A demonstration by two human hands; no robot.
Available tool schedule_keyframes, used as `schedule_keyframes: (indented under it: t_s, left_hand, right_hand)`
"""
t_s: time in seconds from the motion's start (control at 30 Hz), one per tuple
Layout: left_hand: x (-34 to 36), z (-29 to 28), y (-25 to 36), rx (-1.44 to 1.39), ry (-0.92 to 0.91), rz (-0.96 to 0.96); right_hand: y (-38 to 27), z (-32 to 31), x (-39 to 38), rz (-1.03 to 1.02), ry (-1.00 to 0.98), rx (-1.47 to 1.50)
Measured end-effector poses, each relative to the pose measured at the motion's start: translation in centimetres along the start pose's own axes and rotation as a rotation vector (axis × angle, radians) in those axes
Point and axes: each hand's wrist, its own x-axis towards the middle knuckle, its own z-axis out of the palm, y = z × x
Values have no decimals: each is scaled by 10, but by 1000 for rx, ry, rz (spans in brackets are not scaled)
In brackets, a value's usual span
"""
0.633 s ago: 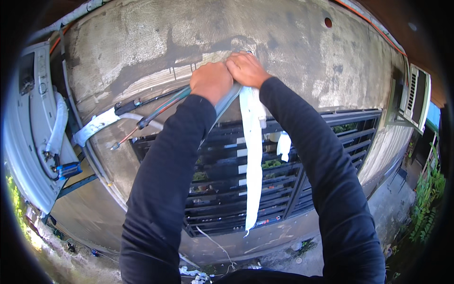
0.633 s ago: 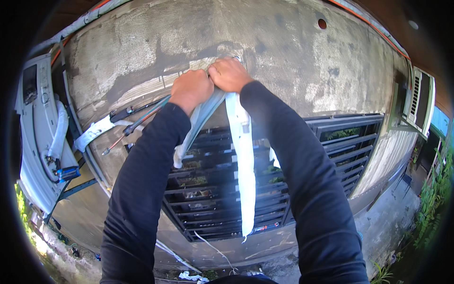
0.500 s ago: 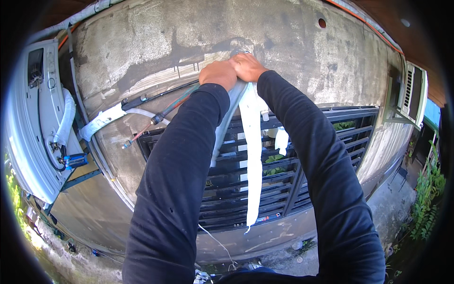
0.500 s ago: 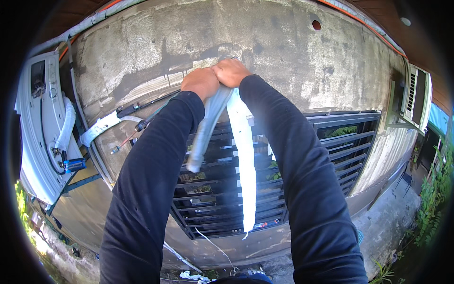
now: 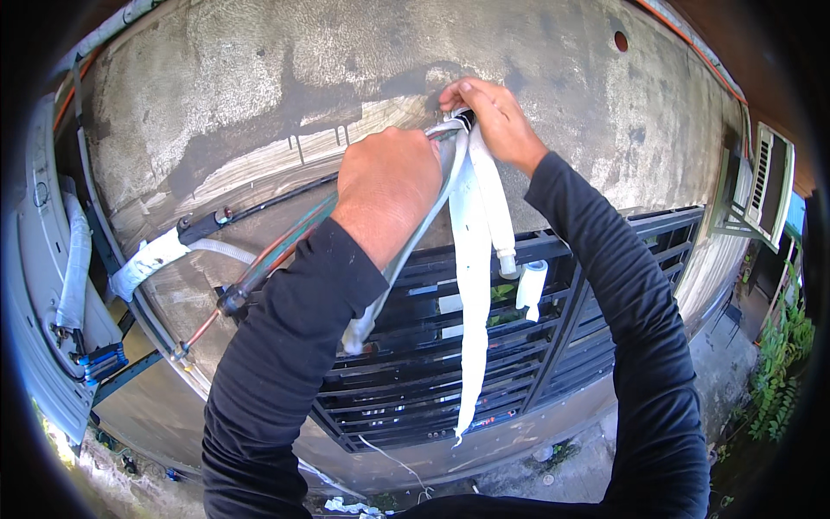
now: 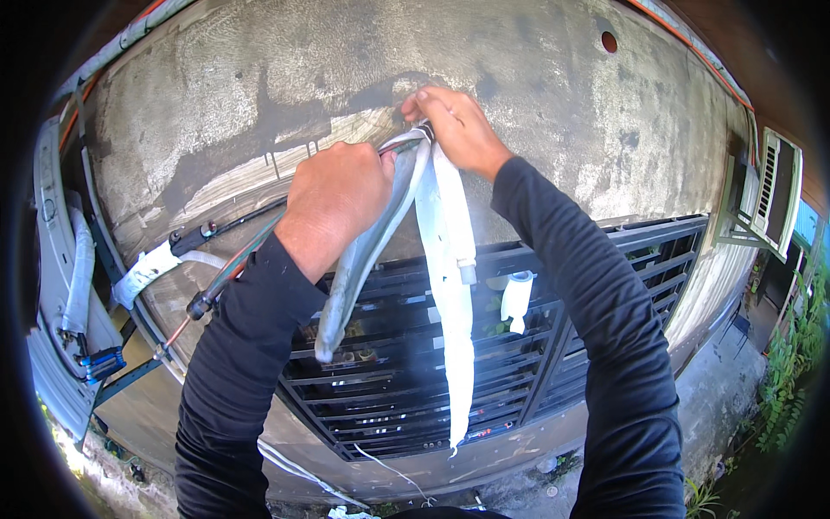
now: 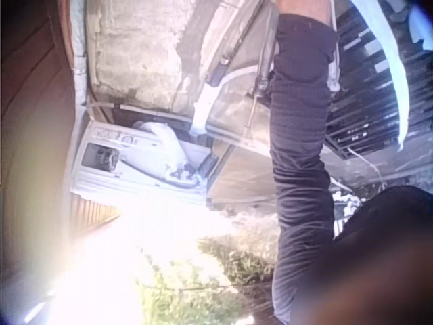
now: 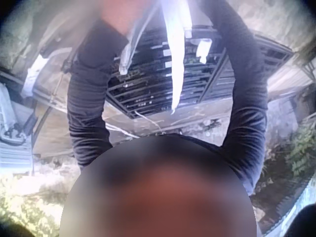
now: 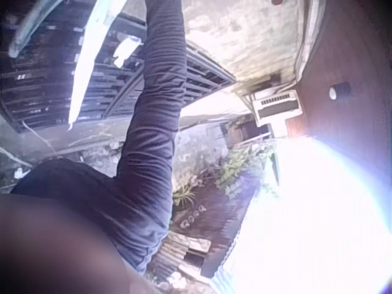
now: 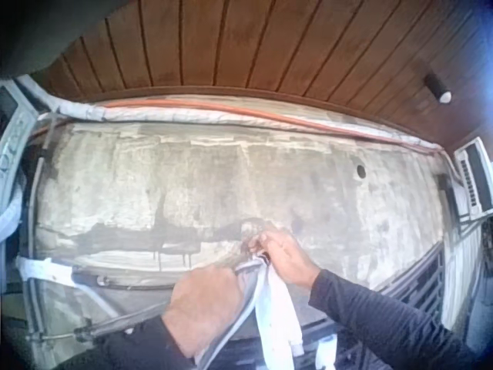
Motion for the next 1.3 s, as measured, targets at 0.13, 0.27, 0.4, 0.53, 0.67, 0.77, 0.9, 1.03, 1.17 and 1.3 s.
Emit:
schedule_keyframes:
  t_s: [0.13, 0.27, 0.4, 0.53, 0.67, 0.77, 0.9, 1.03, 1.17, 1.3]
  left_hand:
    - [-3, 2, -7, -25, 102, 78]
    - [-6, 1, -22, -69, 164, 157]
    - [-7, -3, -24, -33, 213, 169]
    - [-8, -2, -17, 16, 299, 132]
    - [-6, 3, -17, 82, 432, 146]
    - [-3, 7, -20, 100, 462, 163]
    - [-2, 6, -25, 75, 469, 188]
    - [3, 4, -24, 109, 502, 190]
    - [2, 7, -24, 116, 497, 177]
    - [1, 10, -26, 158, 622, 269]
  right_hand:
    - [8, 1, -5, 8, 58, 179]
    - [4, -1, -21, -32, 101, -4]
    - [-7, 11, -47, -50, 178, -304]
    - [-17, 16, -50, 148, 172, -299]
    - [-26, 18, -42, 208, 145, -385]
    - [-28, 18, -40, 178, 95, -513]
    - [-26, 9, -39, 139, 40, -546]
    - [-23, 7, -37, 26, 74, -591]
    - [-29, 15, -46, 35, 189, -621]
    - [-34, 14, -50, 25, 134, -853]
